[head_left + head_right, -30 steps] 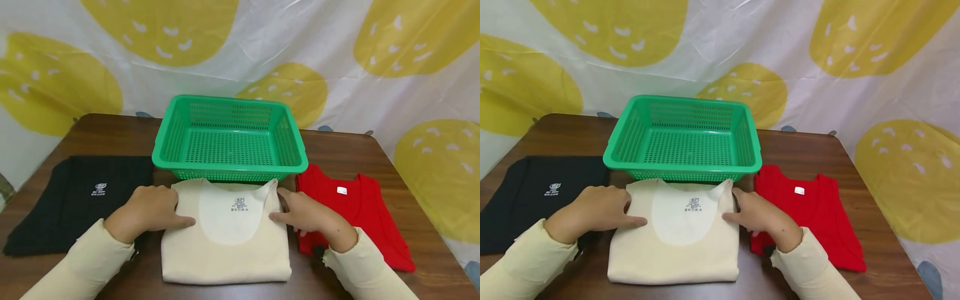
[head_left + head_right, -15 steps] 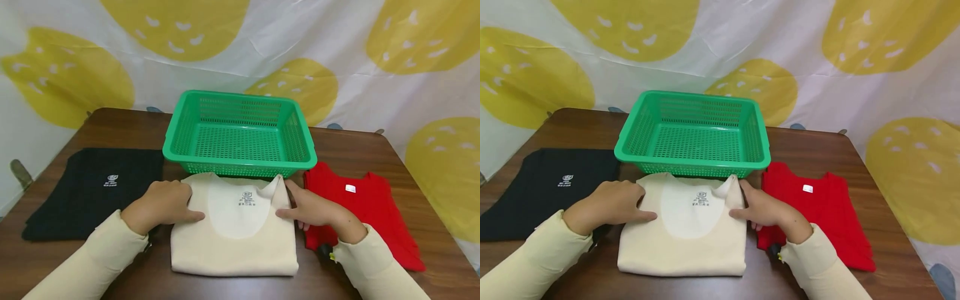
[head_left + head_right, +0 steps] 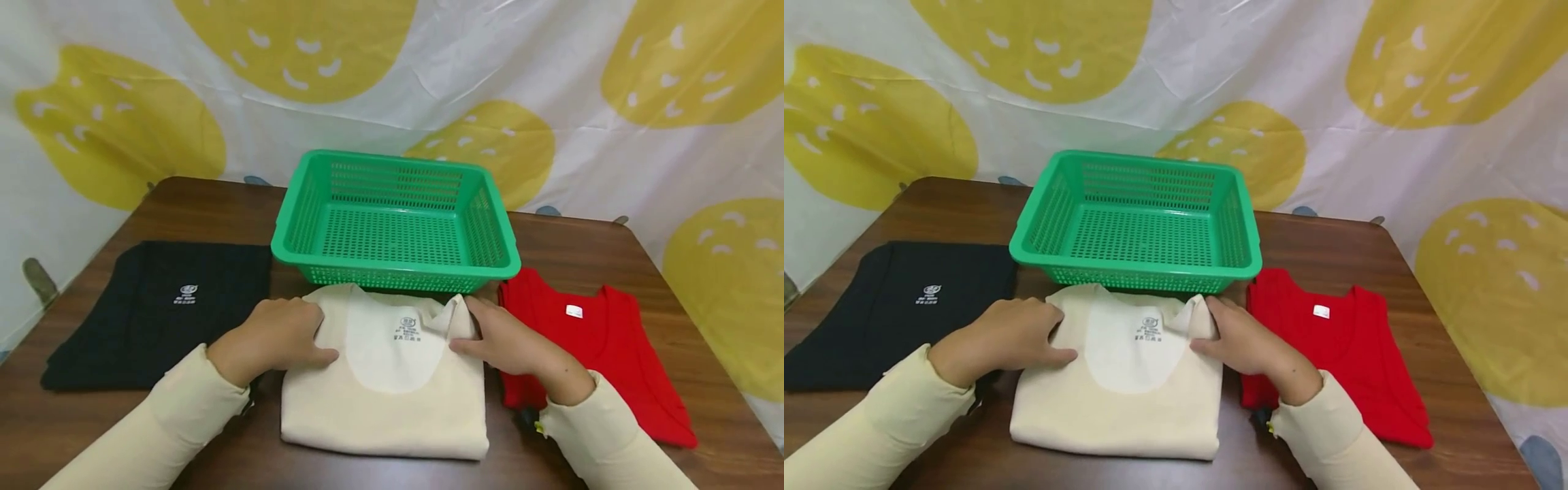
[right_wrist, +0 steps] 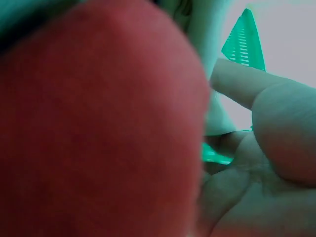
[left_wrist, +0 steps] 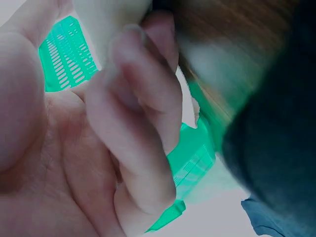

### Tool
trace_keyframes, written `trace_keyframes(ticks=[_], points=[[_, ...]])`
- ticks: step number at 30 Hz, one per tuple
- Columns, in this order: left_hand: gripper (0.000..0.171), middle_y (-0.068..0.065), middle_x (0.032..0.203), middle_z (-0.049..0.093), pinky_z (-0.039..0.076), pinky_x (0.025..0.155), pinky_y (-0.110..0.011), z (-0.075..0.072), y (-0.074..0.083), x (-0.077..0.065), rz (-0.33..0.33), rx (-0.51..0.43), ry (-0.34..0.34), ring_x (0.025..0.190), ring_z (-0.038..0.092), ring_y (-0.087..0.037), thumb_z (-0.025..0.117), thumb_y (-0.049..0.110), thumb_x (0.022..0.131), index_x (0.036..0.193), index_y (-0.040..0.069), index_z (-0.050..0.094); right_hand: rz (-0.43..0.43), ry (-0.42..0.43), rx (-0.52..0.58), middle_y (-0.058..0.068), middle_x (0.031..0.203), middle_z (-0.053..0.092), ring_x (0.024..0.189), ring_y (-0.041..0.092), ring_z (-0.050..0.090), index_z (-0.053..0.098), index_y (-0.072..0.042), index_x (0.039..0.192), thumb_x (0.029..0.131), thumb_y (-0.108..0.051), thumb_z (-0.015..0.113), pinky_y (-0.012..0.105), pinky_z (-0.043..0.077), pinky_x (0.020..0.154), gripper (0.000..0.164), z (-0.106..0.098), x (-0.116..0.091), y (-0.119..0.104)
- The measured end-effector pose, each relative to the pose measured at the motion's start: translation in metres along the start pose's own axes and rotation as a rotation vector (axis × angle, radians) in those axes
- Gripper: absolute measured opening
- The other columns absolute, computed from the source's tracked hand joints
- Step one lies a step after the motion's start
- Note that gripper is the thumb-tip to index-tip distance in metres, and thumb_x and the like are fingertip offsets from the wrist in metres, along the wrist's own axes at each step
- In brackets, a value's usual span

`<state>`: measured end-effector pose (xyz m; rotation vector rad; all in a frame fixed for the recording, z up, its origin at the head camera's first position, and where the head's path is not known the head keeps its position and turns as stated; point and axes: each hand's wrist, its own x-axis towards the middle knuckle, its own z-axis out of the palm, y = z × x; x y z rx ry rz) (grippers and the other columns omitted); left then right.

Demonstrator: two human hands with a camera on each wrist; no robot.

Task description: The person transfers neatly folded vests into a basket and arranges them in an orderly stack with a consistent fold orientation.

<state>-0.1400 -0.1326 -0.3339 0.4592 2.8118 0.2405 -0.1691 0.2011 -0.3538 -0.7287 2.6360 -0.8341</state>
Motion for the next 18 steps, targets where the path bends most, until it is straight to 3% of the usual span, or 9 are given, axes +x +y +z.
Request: trace_keyframes(ticks=[3, 6, 14, 18], points=[[0.035, -0.002, 0.069, 0.058, 0.041, 0.054, -0.035, 0.0012, -0.0001, -0.0011, 0.014, 0.005, 0.013, 0.064, 0.053, -0.018, 0.075, 0.045, 0.082, 0.074, 0.013, 0.063, 0.030, -0.011, 0.013, 0.006, 0.104, 0.065, 0.087, 0.016, 0.064, 0.051, -0.008, 0.122, 0.089, -0.019, 0.076, 0.028, 0.058, 0.074, 0.043, 0.0010, -0.0003, -0.0040], [0.032, -0.002, 0.073, 0.061, 0.043, 0.056, -0.036, 0.0008, 0.0001, 0.0004, 0.027, 0.007, 0.020, 0.065, 0.054, -0.018, 0.076, 0.043, 0.082, 0.076, 0.013, 0.065, 0.044, -0.020, 0.029, 0.005, 0.098, 0.066, 0.079, 0.013, 0.063, 0.050, -0.009, 0.119, 0.090, -0.018, 0.074, 0.027, 0.057, 0.071, 0.039, 0.0009, 0.0004, -0.0061], [0.032, 0.000, 0.069, 0.058, 0.040, 0.053, -0.036, 0.0065, 0.0005, 0.0013, 0.053, -0.012, 0.058, 0.063, 0.053, -0.017, 0.076, 0.040, 0.080, 0.067, 0.018, 0.057, 0.033, -0.088, 0.196, 0.010, 0.114, 0.062, 0.091, 0.018, 0.064, 0.046, -0.009, 0.126, 0.094, -0.017, 0.069, 0.030, 0.058, 0.076, 0.040, 0.0024, -0.0020, -0.0012], [0.037, 0.001, 0.063, 0.048, 0.035, 0.051, -0.033, 0.0051, 0.0001, 0.0019, 0.052, -0.043, 0.068, 0.059, 0.047, -0.016, 0.074, 0.037, 0.081, 0.063, 0.017, 0.050, 0.056, -0.097, 0.293, 0.013, 0.118, 0.060, 0.094, 0.021, 0.065, 0.043, -0.008, 0.130, 0.095, -0.018, 0.068, 0.033, 0.058, 0.078, 0.044, -0.0009, -0.0029, -0.0006]])
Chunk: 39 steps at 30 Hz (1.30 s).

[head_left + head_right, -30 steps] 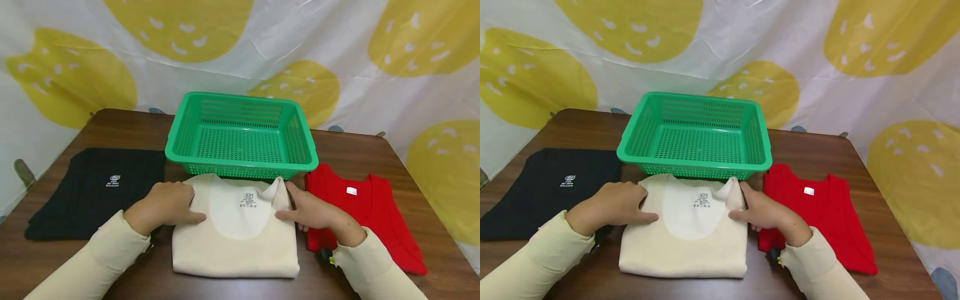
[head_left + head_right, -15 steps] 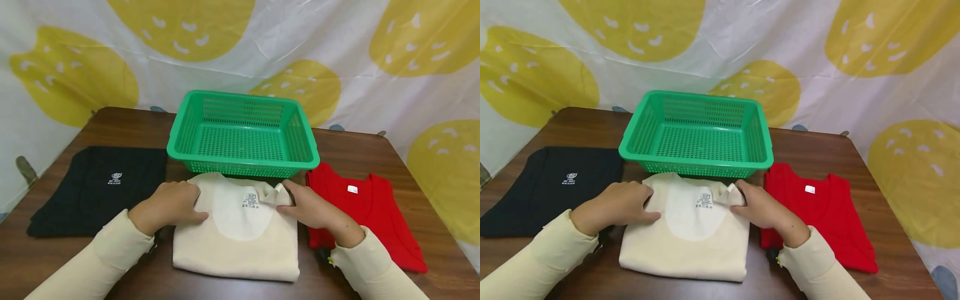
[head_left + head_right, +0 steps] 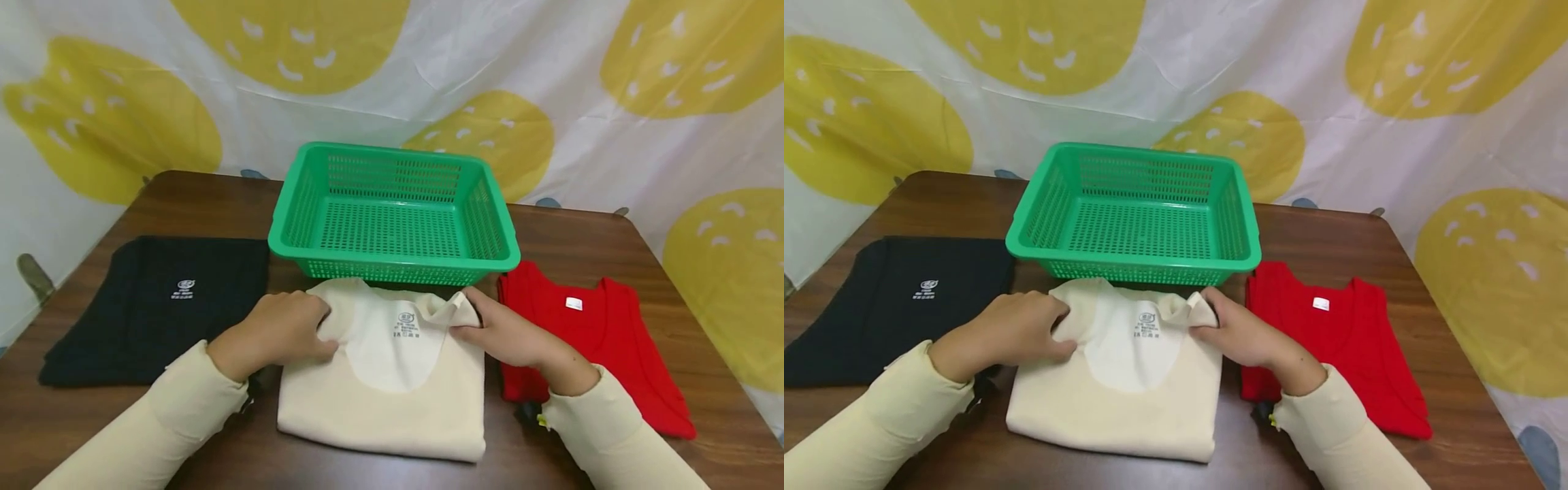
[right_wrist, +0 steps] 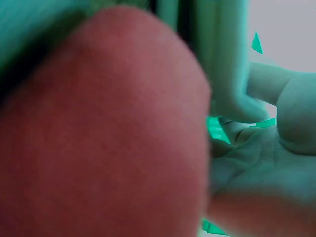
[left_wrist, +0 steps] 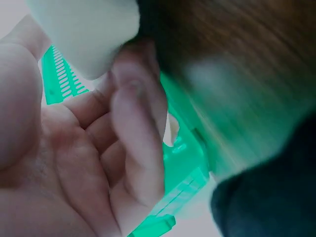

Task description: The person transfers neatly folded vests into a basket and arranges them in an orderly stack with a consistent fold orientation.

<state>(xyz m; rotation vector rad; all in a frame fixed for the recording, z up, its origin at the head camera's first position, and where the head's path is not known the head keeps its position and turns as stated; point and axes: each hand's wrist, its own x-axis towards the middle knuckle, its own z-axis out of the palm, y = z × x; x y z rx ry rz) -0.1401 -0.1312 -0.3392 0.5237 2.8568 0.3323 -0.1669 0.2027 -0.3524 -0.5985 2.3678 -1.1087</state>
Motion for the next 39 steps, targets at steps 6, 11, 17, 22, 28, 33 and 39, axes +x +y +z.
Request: trace_keyframes(ticks=[6, 11, 17, 22, 28, 33, 39], points=[[0.043, 0.006, 0.059, 0.028, 0.025, 0.052, -0.027, -0.003, -0.012, 0.007, 0.070, -0.198, -0.026, 0.056, 0.030, -0.011, 0.076, 0.035, 0.084, 0.063, 0.018, 0.042, 0.039, -0.024, 0.113, 0.016, 0.118, 0.062, 0.091, 0.022, 0.070, 0.041, -0.006, 0.130, 0.094, -0.019, 0.070, 0.036, 0.060, 0.078, 0.049, -0.003, 0.002, -0.003], [0.031, 0.004, 0.066, 0.054, 0.041, 0.061, -0.026, -0.005, -0.025, 0.013, 0.113, -0.393, -0.078, 0.063, 0.046, -0.008, 0.080, 0.037, 0.084, 0.090, 0.008, 0.068, 0.035, -0.020, 0.111, 0.014, 0.119, 0.062, 0.098, 0.022, 0.066, 0.043, -0.007, 0.134, 0.089, -0.021, 0.076, 0.035, 0.060, 0.080, 0.057, -0.003, 0.002, -0.003], [0.045, 0.004, 0.065, 0.057, 0.046, 0.056, -0.025, -0.005, -0.031, 0.009, 0.066, -0.554, -0.229, 0.058, 0.049, -0.006, 0.072, 0.038, 0.092, 0.120, 0.003, 0.069, 0.047, -0.082, 0.092, 0.010, 0.102, 0.072, 0.084, 0.020, 0.073, 0.058, -0.003, 0.121, 0.090, -0.021, 0.074, 0.035, 0.060, 0.077, 0.039, 0.004, -0.004, 0.002], [0.039, -0.003, 0.082, 0.072, 0.060, 0.062, -0.034, -0.010, -0.033, 0.005, -0.019, -0.671, -0.366, 0.071, 0.069, -0.013, 0.067, 0.036, 0.095, 0.117, 0.003, 0.069, 0.086, -0.057, 0.073, 0.009, 0.100, 0.072, 0.082, 0.020, 0.072, 0.058, -0.001, 0.119, 0.088, -0.019, 0.077, 0.035, 0.060, 0.074, 0.040, 0.004, -0.009, 0.001], [0.033, -0.006, 0.085, 0.072, 0.061, 0.063, -0.039, -0.008, -0.033, 0.003, -0.104, -0.735, -0.426, 0.073, 0.069, -0.017, 0.068, 0.033, 0.095, 0.111, 0.004, 0.069, 0.141, -0.088, 0.174, 0.011, 0.103, 0.073, 0.084, 0.023, 0.074, 0.058, -0.001, 0.123, 0.089, -0.022, 0.076, 0.038, 0.061, 0.074, 0.044, 0.006, -0.016, -0.003], [0.030, -0.005, 0.083, 0.072, 0.060, 0.061, -0.038, 0.000, -0.028, -0.004, -0.128, -0.789, -0.464, 0.070, 0.069, -0.015, 0.070, 0.032, 0.093, 0.106, 0.004, 0.067, 0.202, -0.220, 0.275, 0.012, 0.106, 0.072, 0.089, 0.027, 0.075, 0.056, -0.001, 0.125, 0.089, -0.020, 0.075, 0.040, 0.061, 0.077, 0.044, 0.007, -0.029, -0.004], [0.034, -0.007, 0.088, 0.072, 0.060, 0.061, -0.037, 0.001, -0.023, -0.010, -0.125, -0.806, -0.483, 0.071, 0.070, -0.016, 0.070, 0.028, 0.093, 0.114, 0.003, 0.062, 0.183, -0.253, 0.204, 0.009, 0.113, 0.067, 0.098, 0.025, 0.068, 0.048, -0.006, 0.131, 0.085, -0.020, 0.079, 0.037, 0.059, 0.082, 0.058, 0.006, -0.038, -0.007]])
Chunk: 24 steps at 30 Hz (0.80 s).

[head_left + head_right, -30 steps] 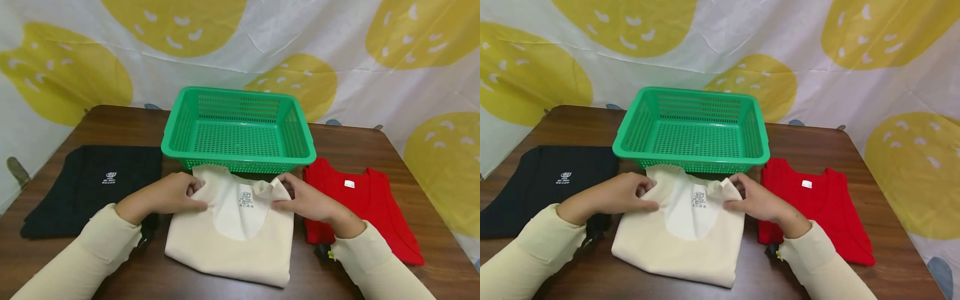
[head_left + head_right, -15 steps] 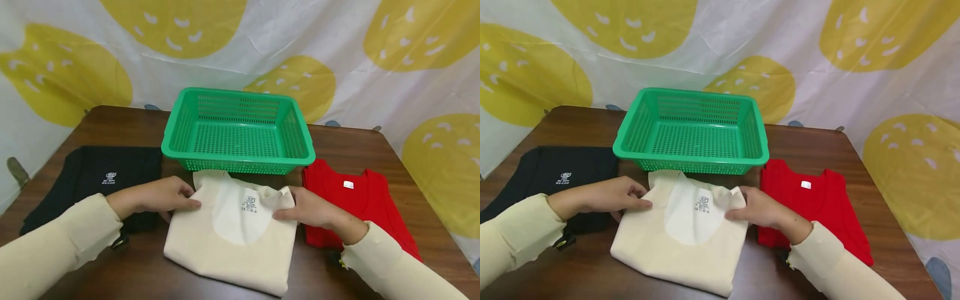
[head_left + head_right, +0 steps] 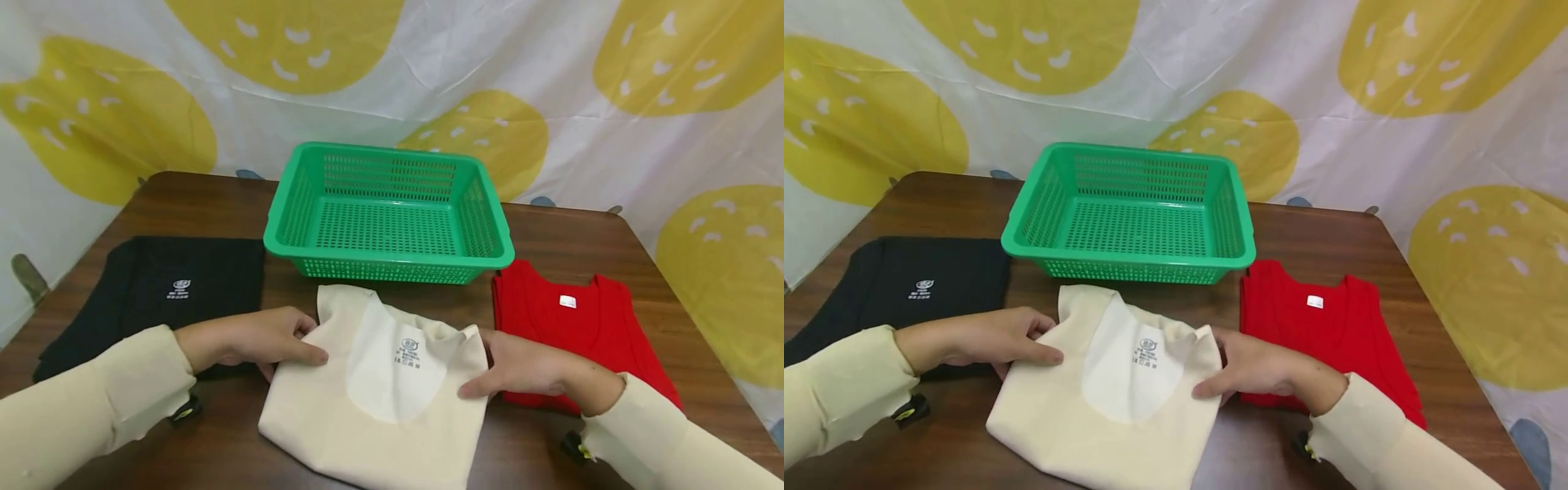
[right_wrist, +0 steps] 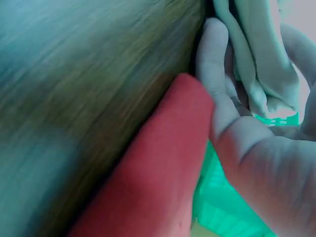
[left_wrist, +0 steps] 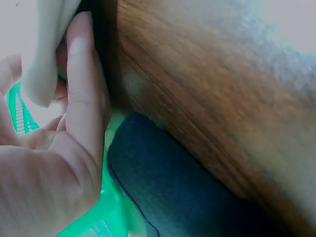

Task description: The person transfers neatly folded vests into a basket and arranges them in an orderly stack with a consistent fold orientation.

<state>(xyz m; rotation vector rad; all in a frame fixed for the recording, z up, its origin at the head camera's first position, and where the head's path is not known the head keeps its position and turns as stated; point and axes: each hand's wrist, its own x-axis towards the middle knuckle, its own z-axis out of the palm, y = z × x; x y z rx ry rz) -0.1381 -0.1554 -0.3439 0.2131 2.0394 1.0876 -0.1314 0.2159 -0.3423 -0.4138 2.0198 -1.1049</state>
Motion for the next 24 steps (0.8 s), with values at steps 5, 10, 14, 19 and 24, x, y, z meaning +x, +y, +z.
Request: trace_keyframes(ticks=[5, 10, 14, 19, 24], points=[[0.035, -0.008, 0.089, 0.073, 0.060, 0.062, -0.036, 0.004, 0.001, -0.001, -0.018, -0.023, -0.030, 0.072, 0.071, -0.016, 0.070, 0.027, 0.093, 0.116, 0.002, 0.061, 0.008, 0.044, 0.062, 0.012, 0.114, 0.067, 0.096, 0.025, 0.070, 0.044, -0.004, 0.136, 0.087, -0.018, 0.077, 0.038, 0.059, 0.082, 0.061, 0.008, 0.002, -0.001], [0.037, -0.008, 0.091, 0.073, 0.060, 0.063, -0.037, 0.004, -0.002, -0.005, -0.020, -0.060, -0.033, 0.075, 0.072, -0.018, 0.071, 0.028, 0.093, 0.117, 0.002, 0.060, 0.063, 0.135, 0.342, 0.015, 0.116, 0.066, 0.094, 0.025, 0.071, 0.049, 0.005, 0.135, 0.091, -0.017, 0.074, 0.045, 0.060, 0.084, 0.055, 0.020, 0.003, -0.002], [0.041, -0.009, 0.092, 0.073, 0.061, 0.065, -0.038, 0.006, -0.008, -0.008, 0.018, -0.110, -0.040, 0.076, 0.073, -0.020, 0.071, 0.028, 0.094, 0.121, 0.000, 0.057, 0.045, 0.206, 0.419, 0.012, 0.112, 0.069, 0.092, 0.022, 0.071, 0.054, 0.009, 0.130, 0.095, -0.022, 0.069, 0.044, 0.060, 0.085, 0.050, 0.032, 0.001, -0.002], [0.052, -0.012, 0.097, 0.070, 0.061, 0.067, -0.041, 0.017, -0.014, -0.009, 0.100, -0.191, -0.041, 0.079, 0.073, -0.023, 0.071, 0.025, 0.094, 0.131, -0.001, 0.046, 0.059, 0.208, 0.433, 0.013, 0.116, 0.066, 0.094, 0.023, 0.070, 0.044, 0.001, 0.138, 0.097, -0.029, 0.065, 0.048, 0.060, 0.082, 0.055, 0.046, -0.005, -0.004], [0.059, -0.013, 0.103, 0.067, 0.060, 0.074, -0.037, 0.024, -0.015, -0.008, 0.163, -0.194, -0.002, 0.085, 0.072, -0.022, 0.072, 0.022, 0.093, 0.136, -0.002, 0.040, 0.080, 0.162, 0.428, 0.013, 0.115, 0.067, 0.092, 0.027, 0.073, 0.042, -0.003, 0.137, 0.092, -0.025, 0.072, 0.051, 0.061, 0.074, 0.058, 0.056, -0.007, -0.001]])
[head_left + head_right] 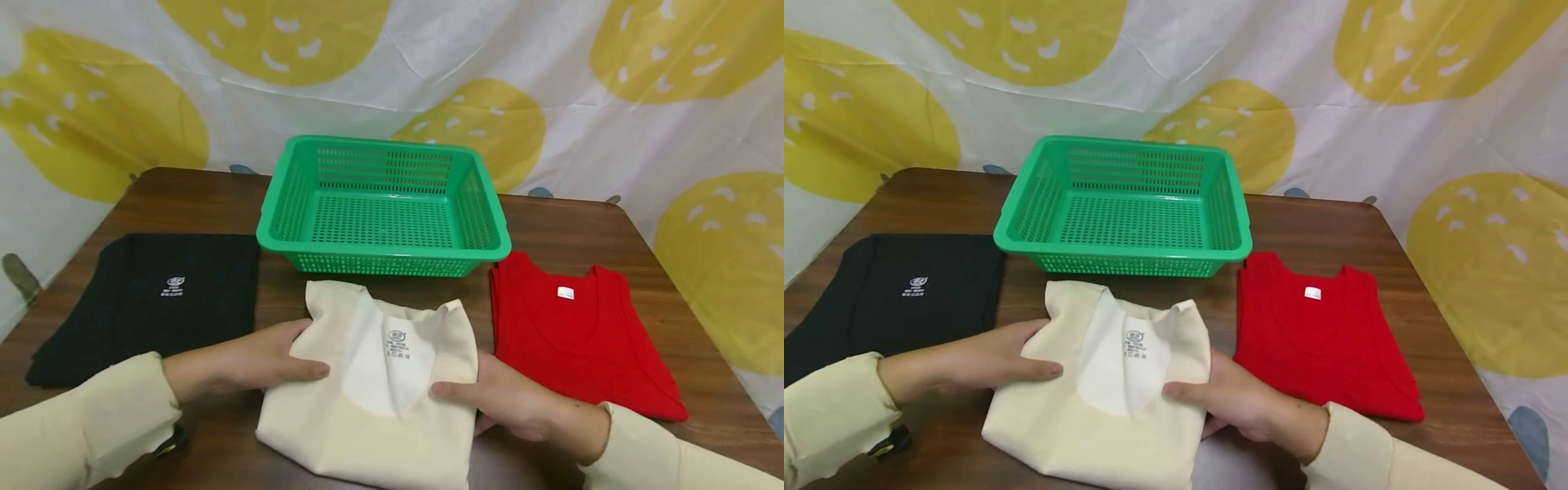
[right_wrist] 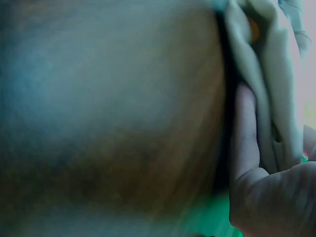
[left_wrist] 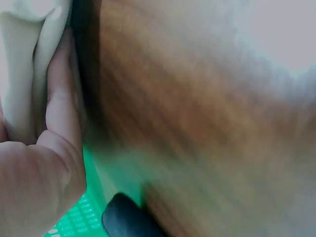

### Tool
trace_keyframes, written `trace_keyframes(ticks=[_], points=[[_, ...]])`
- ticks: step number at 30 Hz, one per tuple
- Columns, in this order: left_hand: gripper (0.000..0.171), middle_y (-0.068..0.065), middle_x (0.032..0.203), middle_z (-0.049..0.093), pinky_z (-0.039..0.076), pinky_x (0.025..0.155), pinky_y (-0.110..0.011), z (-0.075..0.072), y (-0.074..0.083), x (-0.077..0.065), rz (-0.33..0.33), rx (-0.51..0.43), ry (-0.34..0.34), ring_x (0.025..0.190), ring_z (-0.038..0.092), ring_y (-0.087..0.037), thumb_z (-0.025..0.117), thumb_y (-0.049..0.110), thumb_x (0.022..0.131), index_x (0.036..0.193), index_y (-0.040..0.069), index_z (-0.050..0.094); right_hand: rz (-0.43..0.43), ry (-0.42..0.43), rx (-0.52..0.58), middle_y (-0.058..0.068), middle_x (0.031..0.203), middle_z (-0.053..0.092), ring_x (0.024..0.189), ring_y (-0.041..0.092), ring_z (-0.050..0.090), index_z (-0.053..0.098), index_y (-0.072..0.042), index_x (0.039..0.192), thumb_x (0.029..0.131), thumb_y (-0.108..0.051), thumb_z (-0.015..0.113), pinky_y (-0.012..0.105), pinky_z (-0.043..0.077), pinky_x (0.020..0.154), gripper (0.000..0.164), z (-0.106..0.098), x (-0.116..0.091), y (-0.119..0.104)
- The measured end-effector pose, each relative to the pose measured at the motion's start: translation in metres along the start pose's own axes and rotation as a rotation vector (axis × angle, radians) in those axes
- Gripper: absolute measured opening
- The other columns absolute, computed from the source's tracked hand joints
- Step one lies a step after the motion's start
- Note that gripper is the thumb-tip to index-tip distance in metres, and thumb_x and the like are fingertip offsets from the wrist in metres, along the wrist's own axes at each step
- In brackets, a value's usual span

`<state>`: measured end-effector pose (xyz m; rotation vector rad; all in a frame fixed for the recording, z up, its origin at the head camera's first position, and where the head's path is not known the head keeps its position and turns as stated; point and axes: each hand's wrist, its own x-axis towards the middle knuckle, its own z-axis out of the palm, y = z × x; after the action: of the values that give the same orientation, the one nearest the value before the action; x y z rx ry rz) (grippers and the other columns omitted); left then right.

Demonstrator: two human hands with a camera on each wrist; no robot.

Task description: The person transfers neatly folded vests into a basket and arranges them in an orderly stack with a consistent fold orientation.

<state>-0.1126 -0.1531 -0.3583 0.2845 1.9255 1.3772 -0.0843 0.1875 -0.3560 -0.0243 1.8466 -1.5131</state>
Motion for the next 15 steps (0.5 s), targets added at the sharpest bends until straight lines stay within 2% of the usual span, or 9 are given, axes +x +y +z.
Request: trace_keyframes(ticks=[4, 8, 12, 15], points=[[0.063, -0.011, 0.108, 0.066, 0.058, 0.079, -0.033, 0.003, -0.004, -0.002, 0.042, 0.056, 0.015, 0.091, 0.068, -0.019, 0.074, 0.022, 0.091, 0.138, -0.001, 0.039, -0.036, -0.037, -0.012, 0.013, 0.112, 0.069, 0.092, 0.029, 0.074, 0.047, 0.002, 0.132, 0.091, -0.018, 0.073, 0.051, 0.061, 0.072, 0.053, -0.002, 0.000, 0.006], [0.067, -0.011, 0.114, 0.064, 0.055, 0.085, -0.028, 0.004, -0.001, -0.011, 0.113, 0.124, -0.034, 0.100, 0.065, -0.020, 0.073, 0.024, 0.092, 0.142, 0.000, 0.036, -0.064, -0.116, -0.051, 0.015, 0.117, 0.068, 0.096, 0.033, 0.074, 0.048, -0.001, 0.134, 0.091, -0.017, 0.072, 0.048, 0.061, 0.077, 0.052, -0.011, -0.008, -0.001], [0.067, -0.011, 0.116, 0.065, 0.056, 0.085, -0.028, 0.003, 0.016, -0.024, 0.170, 0.148, -0.083, 0.102, 0.067, -0.023, 0.072, 0.026, 0.093, 0.143, 0.003, 0.035, -0.111, -0.188, -0.124, 0.015, 0.126, 0.064, 0.105, 0.033, 0.072, 0.045, -0.007, 0.139, 0.091, -0.018, 0.073, 0.043, 0.060, 0.085, 0.056, -0.022, -0.021, -0.018], [0.065, -0.011, 0.117, 0.065, 0.058, 0.084, -0.030, -0.001, 0.032, -0.031, 0.193, 0.161, -0.086, 0.101, 0.068, -0.023, 0.072, 0.027, 0.093, 0.142, 0.005, 0.036, -0.160, -0.186, -0.183, 0.014, 0.130, 0.062, 0.109, 0.033, 0.070, 0.042, -0.011, 0.141, 0.092, -0.017, 0.072, 0.042, 0.059, 0.087, 0.058, -0.029, -0.031, -0.032]])
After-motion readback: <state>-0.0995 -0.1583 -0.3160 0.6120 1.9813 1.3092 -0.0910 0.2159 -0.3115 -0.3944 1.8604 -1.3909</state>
